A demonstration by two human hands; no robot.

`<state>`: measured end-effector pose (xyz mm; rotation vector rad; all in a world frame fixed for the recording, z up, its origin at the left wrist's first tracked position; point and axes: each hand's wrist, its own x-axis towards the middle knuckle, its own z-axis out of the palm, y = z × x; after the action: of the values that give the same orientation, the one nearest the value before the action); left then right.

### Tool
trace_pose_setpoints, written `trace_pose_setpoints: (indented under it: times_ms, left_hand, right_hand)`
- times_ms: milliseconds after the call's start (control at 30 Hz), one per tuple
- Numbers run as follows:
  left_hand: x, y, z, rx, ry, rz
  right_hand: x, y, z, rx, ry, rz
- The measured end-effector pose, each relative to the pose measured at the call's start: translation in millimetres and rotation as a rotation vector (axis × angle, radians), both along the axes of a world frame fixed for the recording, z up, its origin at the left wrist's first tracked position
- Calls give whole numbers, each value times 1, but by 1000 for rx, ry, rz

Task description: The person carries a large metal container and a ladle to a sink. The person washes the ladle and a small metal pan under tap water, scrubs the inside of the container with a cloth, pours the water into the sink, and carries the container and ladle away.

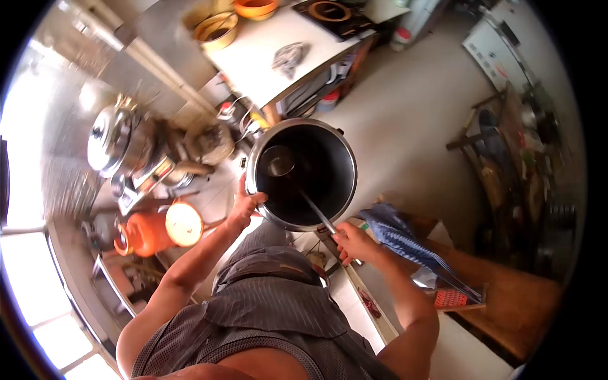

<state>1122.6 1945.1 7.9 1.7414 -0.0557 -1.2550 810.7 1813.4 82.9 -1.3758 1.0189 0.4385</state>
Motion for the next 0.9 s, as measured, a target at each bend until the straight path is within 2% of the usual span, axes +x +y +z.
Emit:
trace_pose_setpoints:
  times_ms: [67,133,167,233,267,300,333,367,400,467,500,533,633,667,800,833,900]
  left_hand:
    - [-6,-46,10,4,-28,-96]
    - [-12,-88,8,-27,-52,-204]
    - [-14,-107,-9,-99,-86,-248]
    - [-23,-152,-1,-133,-20,-338]
    - [-30,-173,6,-9,-45,-358]
    - [-29,-196,16,-26,41,-456]
    - [-31,-219,0,-34,22,-496]
    - [-34,-242,-16,-42,3,-535]
    - [-37,-262,-14,-14,12,-558]
    - [-49,-309,-11,9,-50,-695]
    - [-60,-333,3,-29,-112,-720]
    - [-65,-358,19,-94,-38,-772]
    - [-81,-441,14,-141,18,-831]
    - [-90,-467,12,-134,5,-859]
    - [-152,-583,8,-115,11,-874]
    - [-160,-608,4,-149,18,-880]
    - [-207,-668,16,-204,42,-842]
  right_hand:
    - [-15,-12,-12,200,15,-392]
    - [-36,-24,-36,407,-56,-640]
    - [-31,-29,-20,429,9,-733]
    - [-18,-42,-2,449,38,-891]
    - [-21,-45,-5,444,16,-951]
    - [-34,-38,-51,525,-163,-1012]
    - [-48,-40,-114,595,-355,-1049]
    - [-49,-51,-142,747,-509,-1021]
    - [-40,-58,-127,731,-544,-1069]
    - [-24,-79,-84,726,-543,-1520]
    - [-25,-90,-84,542,-591,-1439]
    - [-26,-100,-84,354,-624,-1367]
    - [-39,-162,-105,-739,-159,-676]
    - [-46,-183,-113,-786,-155,-687]
    - [-107,-300,-168,-630,-371,-1046]
    - [-122,-335,-188,-646,-394,-1070]
    - [-162,-415,-191,-852,-346,-984]
